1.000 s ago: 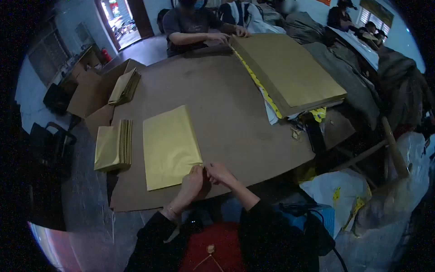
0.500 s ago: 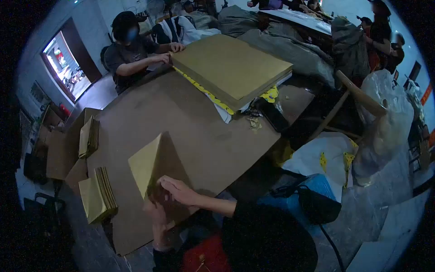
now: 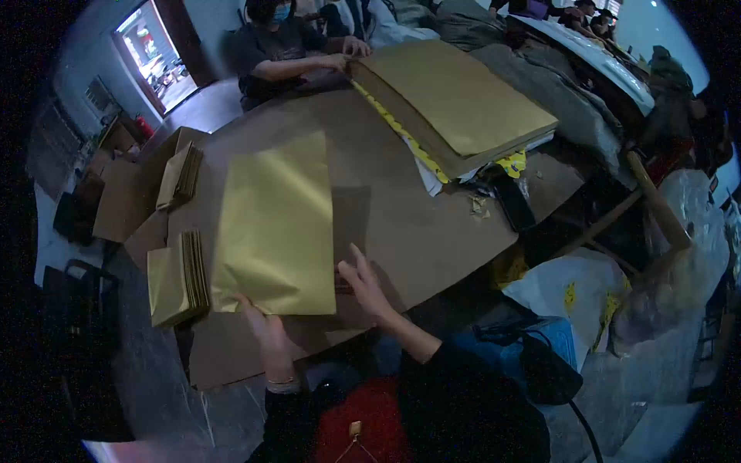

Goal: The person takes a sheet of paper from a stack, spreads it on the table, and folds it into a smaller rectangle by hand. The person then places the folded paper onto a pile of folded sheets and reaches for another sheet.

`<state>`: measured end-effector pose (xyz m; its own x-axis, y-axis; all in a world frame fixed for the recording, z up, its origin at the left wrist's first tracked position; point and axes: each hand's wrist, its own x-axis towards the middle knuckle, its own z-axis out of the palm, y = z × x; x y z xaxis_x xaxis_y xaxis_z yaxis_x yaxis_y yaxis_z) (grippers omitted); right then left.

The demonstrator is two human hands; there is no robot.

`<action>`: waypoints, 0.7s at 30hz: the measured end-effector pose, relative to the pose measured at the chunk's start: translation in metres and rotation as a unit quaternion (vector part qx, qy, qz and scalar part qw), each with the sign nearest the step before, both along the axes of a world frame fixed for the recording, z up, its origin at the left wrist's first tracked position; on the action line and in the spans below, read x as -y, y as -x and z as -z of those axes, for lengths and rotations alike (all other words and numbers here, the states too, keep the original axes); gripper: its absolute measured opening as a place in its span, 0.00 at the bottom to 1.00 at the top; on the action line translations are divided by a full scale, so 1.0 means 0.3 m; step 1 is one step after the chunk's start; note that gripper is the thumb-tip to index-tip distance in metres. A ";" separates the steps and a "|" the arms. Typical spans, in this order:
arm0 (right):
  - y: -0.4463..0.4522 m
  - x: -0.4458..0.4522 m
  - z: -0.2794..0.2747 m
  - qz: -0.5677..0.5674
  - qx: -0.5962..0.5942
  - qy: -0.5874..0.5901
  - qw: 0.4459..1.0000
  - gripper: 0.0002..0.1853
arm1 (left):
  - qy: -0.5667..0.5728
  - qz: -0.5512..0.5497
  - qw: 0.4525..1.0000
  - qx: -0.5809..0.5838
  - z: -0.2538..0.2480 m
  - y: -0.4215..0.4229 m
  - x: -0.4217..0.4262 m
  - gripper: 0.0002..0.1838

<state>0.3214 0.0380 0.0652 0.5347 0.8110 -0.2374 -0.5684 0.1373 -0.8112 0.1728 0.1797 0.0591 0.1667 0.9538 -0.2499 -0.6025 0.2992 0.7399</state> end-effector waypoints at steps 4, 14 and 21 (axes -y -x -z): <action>0.011 0.031 0.093 -0.067 0.071 0.123 0.988 0.41 | 0.083 -0.004 0.995 0.046 0.127 0.062 0.132 0.22; -0.023 0.171 0.227 -0.095 0.233 0.221 0.942 0.16 | 0.176 0.389 0.898 -0.110 0.018 0.309 0.325 0.23; -0.065 0.206 0.179 -0.133 0.285 0.224 0.923 0.17 | -0.451 0.400 0.665 -0.442 -0.043 0.246 0.142 0.21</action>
<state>0.3410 -0.0238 0.0113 0.4729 0.8197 -0.3233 0.0018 -0.3678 -0.9299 0.0990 0.1372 0.0720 0.8786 0.4768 0.0265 0.2706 -0.5427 0.7951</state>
